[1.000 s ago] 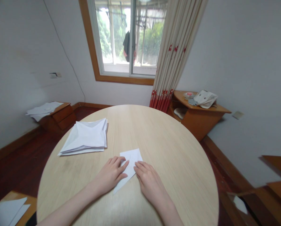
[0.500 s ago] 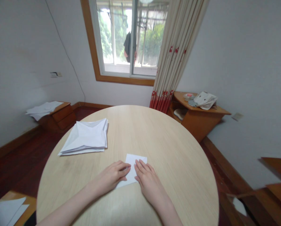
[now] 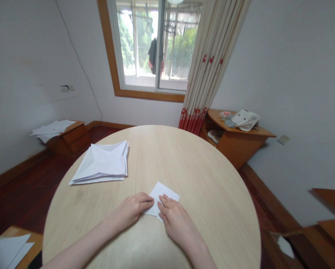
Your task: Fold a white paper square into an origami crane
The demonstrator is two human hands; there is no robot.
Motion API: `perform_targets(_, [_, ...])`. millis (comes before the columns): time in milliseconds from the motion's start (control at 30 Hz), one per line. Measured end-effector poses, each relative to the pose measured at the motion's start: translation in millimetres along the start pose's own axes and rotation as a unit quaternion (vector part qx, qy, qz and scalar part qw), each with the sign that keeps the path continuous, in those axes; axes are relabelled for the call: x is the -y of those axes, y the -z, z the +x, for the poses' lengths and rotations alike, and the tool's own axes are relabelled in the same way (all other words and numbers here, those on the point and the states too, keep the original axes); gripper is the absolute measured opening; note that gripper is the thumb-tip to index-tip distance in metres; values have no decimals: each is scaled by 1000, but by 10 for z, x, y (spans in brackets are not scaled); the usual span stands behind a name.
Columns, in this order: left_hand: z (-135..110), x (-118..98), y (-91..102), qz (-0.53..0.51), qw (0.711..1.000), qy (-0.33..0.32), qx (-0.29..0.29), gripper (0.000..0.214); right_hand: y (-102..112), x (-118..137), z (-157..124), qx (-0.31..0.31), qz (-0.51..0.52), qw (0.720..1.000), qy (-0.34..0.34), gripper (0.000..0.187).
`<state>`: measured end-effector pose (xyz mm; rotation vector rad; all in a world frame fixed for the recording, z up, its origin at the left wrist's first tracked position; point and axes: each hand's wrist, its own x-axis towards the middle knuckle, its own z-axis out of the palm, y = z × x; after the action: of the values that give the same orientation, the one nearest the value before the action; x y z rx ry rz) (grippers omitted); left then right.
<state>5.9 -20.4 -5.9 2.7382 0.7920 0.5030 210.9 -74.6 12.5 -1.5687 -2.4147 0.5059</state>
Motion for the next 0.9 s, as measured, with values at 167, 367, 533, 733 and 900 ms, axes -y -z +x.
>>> perform_targets(167, [-7,-32,28,-24,999,34,-2,28,92,72,4,33,-13,999,-12,39])
perform_targets(367, [5,-124,169,-63,997,49,15,14,93,86,11,22,2,999,-24,36])
perform_targets(533, [15,-116,175,-74,995,55,34,25,87,87,1,13,24,999,-25,35])
perform_targets(733, [17,-91,120,-87,995,52,10,13,53,72,3,-7,-6,1000,-20,34])
perform_targets(900, [21,-102,72,-86,994,60,-17,6,20,60,30,-47,-21,999,-2,31])
